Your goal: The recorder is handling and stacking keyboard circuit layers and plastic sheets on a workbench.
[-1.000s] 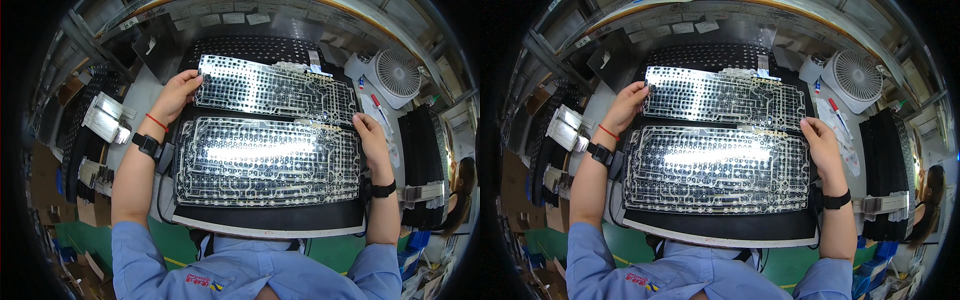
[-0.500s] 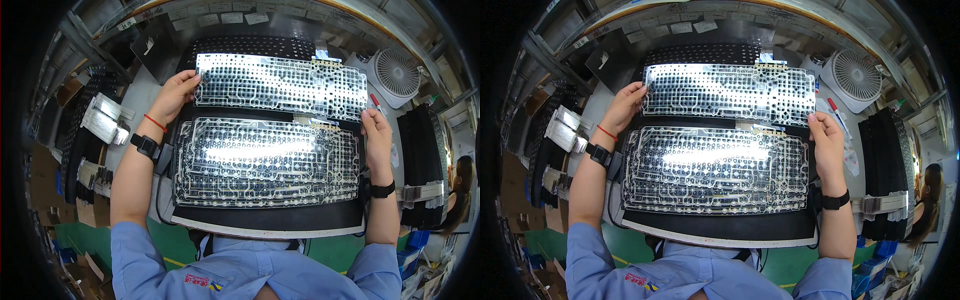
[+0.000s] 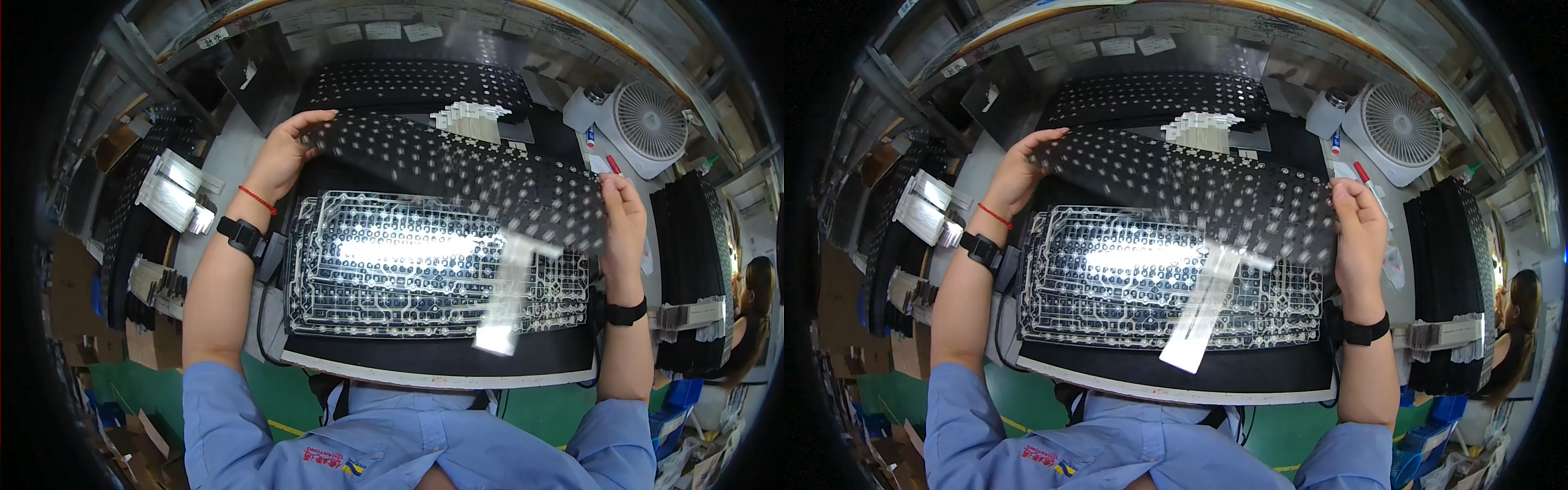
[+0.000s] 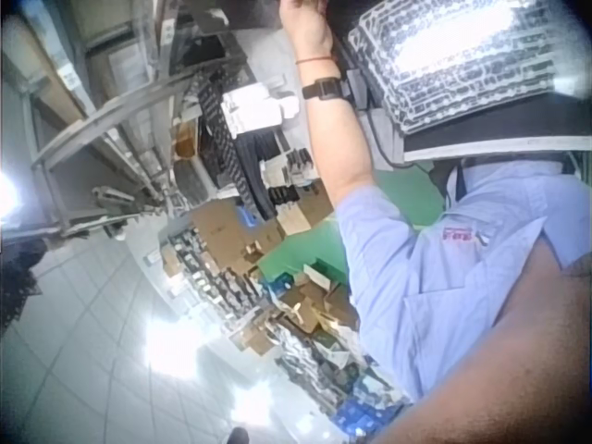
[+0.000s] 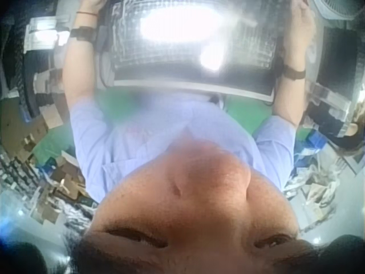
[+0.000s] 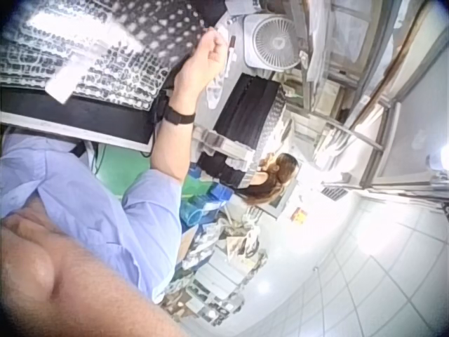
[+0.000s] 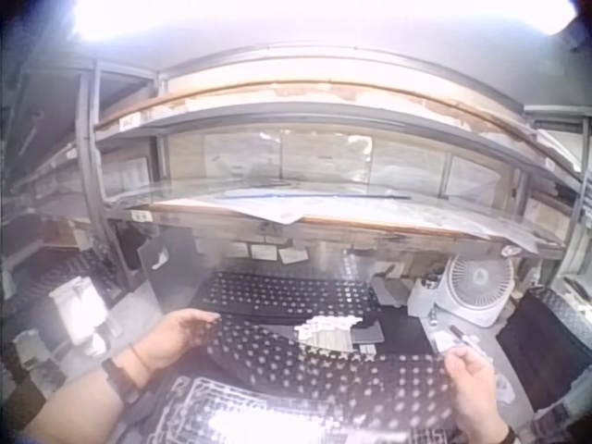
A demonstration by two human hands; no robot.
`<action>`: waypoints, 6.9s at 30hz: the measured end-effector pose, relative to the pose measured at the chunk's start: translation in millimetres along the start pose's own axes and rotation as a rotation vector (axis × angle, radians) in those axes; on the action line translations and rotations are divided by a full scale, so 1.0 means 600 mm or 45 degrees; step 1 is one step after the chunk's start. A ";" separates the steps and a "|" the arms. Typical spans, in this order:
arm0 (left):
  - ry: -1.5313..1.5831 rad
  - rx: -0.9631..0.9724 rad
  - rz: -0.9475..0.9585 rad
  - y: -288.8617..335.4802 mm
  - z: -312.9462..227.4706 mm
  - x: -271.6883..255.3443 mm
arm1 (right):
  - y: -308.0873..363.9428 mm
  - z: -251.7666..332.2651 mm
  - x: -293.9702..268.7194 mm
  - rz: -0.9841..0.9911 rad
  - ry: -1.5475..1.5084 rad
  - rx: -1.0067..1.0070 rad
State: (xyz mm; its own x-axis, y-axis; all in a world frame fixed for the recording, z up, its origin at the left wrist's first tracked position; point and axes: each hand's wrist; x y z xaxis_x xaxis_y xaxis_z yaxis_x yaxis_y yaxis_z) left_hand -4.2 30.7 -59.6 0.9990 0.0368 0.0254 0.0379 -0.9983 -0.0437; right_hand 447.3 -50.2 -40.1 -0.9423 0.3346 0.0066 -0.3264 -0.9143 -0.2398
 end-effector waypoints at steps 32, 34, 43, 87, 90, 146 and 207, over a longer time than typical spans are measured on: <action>0.346 -0.134 -0.237 -0.013 0.003 -0.011 | 0.003 -0.010 -0.003 0.255 0.517 0.219; 0.315 -0.136 -0.215 -0.011 0.004 -0.012 | 0.009 -0.002 0.004 0.290 0.523 0.201; 0.170 -0.183 -0.020 -0.007 0.001 -0.007 | 0.014 0.005 0.012 0.277 0.298 0.196; 0.360 -0.083 0.088 0.004 -0.019 0.001 | 0.001 -0.004 -0.002 -0.105 -0.098 -0.042; 0.211 -0.063 0.068 0.003 -0.010 -0.001 | -0.001 -0.006 -0.001 -0.093 -0.058 -0.066; 0.084 -0.190 0.000 -0.003 -0.001 0.009 | 0.000 -0.007 -0.003 0.077 0.074 0.137; 0.068 -0.202 0.067 -0.003 0.000 -0.004 | 0.007 -0.010 -0.002 0.365 0.474 0.001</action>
State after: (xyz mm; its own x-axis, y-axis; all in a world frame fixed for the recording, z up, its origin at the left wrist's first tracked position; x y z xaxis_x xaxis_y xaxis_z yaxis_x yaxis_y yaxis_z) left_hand -6.5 32.5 -59.4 0.9967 -0.0143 0.0804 -0.0232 -0.9935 0.1116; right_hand 447.3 -53.1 -46.8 -0.9038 0.1276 -0.4084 -0.0572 -0.9820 -0.1802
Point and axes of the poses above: each hand's wrist, its own y-axis away from the middle knuckle, its own x-axis out of the palm, z = x × y, and after that the axes turned 7 degrees about -z, right-handed
